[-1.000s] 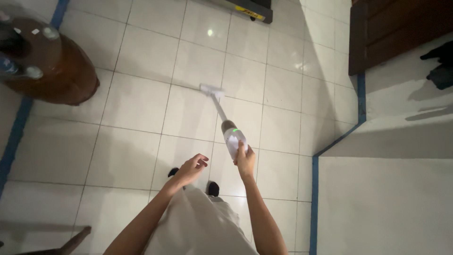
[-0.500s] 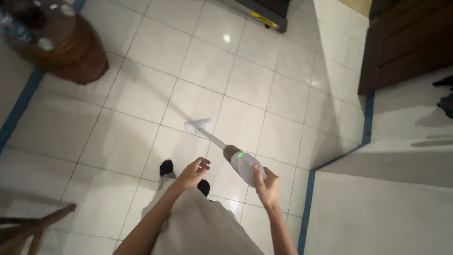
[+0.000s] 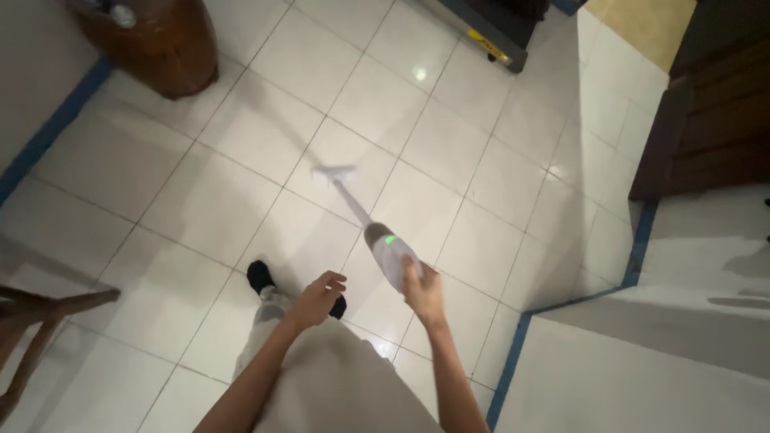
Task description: The person cleans the tiled floor by moving a vacuum cleaner back and forth across the room.
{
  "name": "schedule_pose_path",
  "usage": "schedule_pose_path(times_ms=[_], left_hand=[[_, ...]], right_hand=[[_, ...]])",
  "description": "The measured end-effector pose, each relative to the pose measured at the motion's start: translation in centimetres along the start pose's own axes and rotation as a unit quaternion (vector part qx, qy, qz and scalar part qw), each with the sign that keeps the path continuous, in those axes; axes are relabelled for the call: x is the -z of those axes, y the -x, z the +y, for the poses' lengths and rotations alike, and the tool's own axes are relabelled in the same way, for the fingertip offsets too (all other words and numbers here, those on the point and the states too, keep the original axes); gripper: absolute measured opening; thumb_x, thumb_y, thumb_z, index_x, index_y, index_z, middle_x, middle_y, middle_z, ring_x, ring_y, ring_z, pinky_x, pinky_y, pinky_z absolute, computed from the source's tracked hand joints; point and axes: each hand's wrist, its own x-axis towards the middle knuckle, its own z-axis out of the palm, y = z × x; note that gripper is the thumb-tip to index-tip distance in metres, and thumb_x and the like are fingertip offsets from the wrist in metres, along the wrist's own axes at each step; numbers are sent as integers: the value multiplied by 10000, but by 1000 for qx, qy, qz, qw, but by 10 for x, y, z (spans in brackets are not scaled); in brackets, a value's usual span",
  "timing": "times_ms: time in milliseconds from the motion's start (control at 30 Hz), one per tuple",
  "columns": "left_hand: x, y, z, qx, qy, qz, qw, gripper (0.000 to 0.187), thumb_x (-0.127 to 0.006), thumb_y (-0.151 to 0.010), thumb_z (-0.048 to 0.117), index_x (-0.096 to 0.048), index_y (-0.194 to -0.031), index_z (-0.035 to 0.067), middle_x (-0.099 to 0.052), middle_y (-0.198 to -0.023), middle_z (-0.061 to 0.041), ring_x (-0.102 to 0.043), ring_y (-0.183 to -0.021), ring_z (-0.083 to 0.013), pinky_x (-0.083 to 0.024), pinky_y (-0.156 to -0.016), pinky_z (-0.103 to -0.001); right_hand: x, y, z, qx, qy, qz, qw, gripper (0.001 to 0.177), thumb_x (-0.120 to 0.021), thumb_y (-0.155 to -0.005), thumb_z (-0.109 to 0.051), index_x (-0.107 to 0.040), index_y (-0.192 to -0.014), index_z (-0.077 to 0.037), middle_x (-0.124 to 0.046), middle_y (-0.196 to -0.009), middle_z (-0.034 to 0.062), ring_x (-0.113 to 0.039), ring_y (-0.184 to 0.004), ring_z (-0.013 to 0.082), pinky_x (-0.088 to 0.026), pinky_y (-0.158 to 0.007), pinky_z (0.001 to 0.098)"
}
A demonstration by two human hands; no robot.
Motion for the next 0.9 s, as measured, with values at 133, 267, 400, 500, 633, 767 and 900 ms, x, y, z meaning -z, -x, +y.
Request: schedule_pose_path(times_ms=[133, 267, 400, 500, 633, 767, 900], left_hand=[[12, 7, 11, 10, 25, 8, 1000, 291, -506, -996, 171, -598, -1265, 110, -701, -1144, -57, -666, -963, -184, -551, -724, -371], [42, -2, 0, -136, 21, 32, 990, 311, -529, -956, 59, -607, -1257, 60, -723, -1128, -107, -692, -1000, -193, -555, -860, -321], [72, -9, 1, -119, 18, 32, 992, 331, -514, -940, 38, -603, -1258, 60, -732, -1109, -109, -690, -985, -202, -556, -821, -342], [98, -7, 0, -108, 3, 30, 994, 307, -537, -953, 62, -602, -1253, 56, -720, -1106, -105, -690, -982, -200, -552, -822, -341], [129, -6, -9, -80, -7, 21, 997, 272, -498, -1016, 146, -609, -1253, 69, -726, -1112, -74, -694, -989, -181, -538, -870, -309], [162, -10, -20, -71, -15, 2, 997, 315, -501, -957, 128, -597, -1252, 75, -716, -1102, -75, -660, -957, -194, -542, -834, -337], [194, -12, -11, -79, 9, 23, 997, 318, -496, -954, 135, -607, -1247, 85, -717, -1112, -72, -657, -977, -162, -528, -822, -329]], right_hand=[[11, 40, -26, -3, 100, 64, 993, 593, -632, -936, -517, -746, -848, 59, -627, -532, 70, -599, -444, 124, -477, -413, 306], [-43, 15, -20, 15, 64, 68, 996, 521, -660, -905, -481, -723, -902, 36, -588, -505, 86, -557, -419, 135, -438, -397, 316], [-121, -63, -13, -28, -102, 19, 994, 482, -634, -990, -433, -667, -888, 38, -521, -551, 28, -489, -433, 109, -397, -390, 303], [-159, -86, -21, 4, -25, 35, 999, 507, -597, -995, -436, -667, -839, 41, -554, -521, 46, -534, -408, 119, -451, -387, 292], [-145, -55, -51, 2, -45, 28, 999, 483, -587, -974, -439, -669, -836, 17, -544, -518, 41, -529, -410, 117, -440, -378, 311], [-107, 8, -86, -44, 60, 52, 996, 581, -617, -954, -493, -682, -776, 56, -558, -499, 59, -530, -402, 125, -422, -379, 309], [-127, 18, -103, -21, 55, 91, 994, 528, -610, -925, -521, -705, -844, -8, -555, -481, 66, -524, -387, 124, -397, -365, 305]])
